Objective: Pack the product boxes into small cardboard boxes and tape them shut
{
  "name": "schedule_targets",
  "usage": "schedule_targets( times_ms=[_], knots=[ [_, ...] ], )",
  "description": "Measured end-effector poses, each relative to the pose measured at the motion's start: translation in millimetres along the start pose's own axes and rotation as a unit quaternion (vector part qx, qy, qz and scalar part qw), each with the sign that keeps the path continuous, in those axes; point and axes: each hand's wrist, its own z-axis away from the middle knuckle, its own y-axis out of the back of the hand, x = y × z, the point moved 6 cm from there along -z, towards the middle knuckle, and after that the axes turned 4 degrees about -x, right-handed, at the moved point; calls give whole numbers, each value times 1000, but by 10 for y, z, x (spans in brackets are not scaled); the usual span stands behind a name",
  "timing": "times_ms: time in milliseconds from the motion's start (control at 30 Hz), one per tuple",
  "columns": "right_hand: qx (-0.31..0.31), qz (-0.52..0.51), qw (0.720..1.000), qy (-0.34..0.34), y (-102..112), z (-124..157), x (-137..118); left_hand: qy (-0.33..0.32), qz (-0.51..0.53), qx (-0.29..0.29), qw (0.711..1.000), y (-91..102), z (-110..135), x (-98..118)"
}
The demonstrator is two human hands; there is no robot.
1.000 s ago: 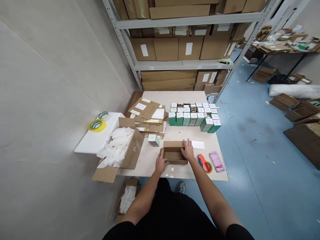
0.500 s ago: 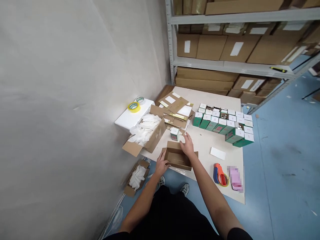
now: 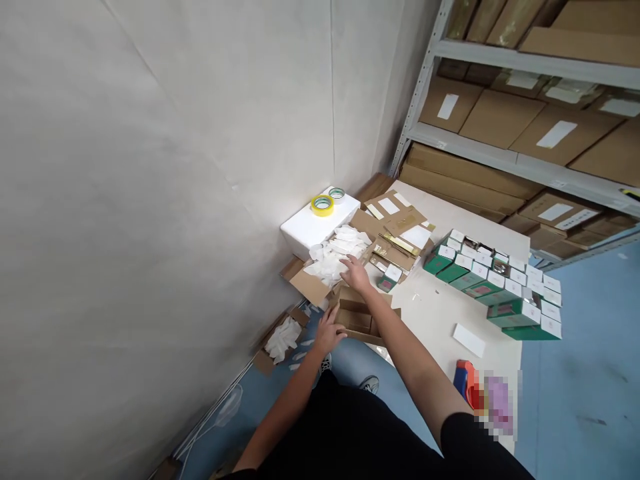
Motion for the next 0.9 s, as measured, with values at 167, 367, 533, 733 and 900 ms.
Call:
schedule_targets(
  times_ms=[167, 367, 533, 733, 900],
  knots=[
    [-94, 89, 991, -25, -260, -450, -230, -49, 4, 2, 999, 134, -39, -21],
    [-115, 127, 984, -41, -411, -581, -297, -72, 27, 2, 997, 189, -15, -68],
    [-4, 67, 998, -12, -278, -514, -260, -86, 36, 13, 996, 133, -10, -118],
    [123, -43, 991, 40, 77, -319, -204, -105, 45, 1, 993, -62, -74, -44],
    [206, -79, 974, 42, 502, 85, -127, -120, 37, -1, 992, -166, -156, 133]
  ],
)
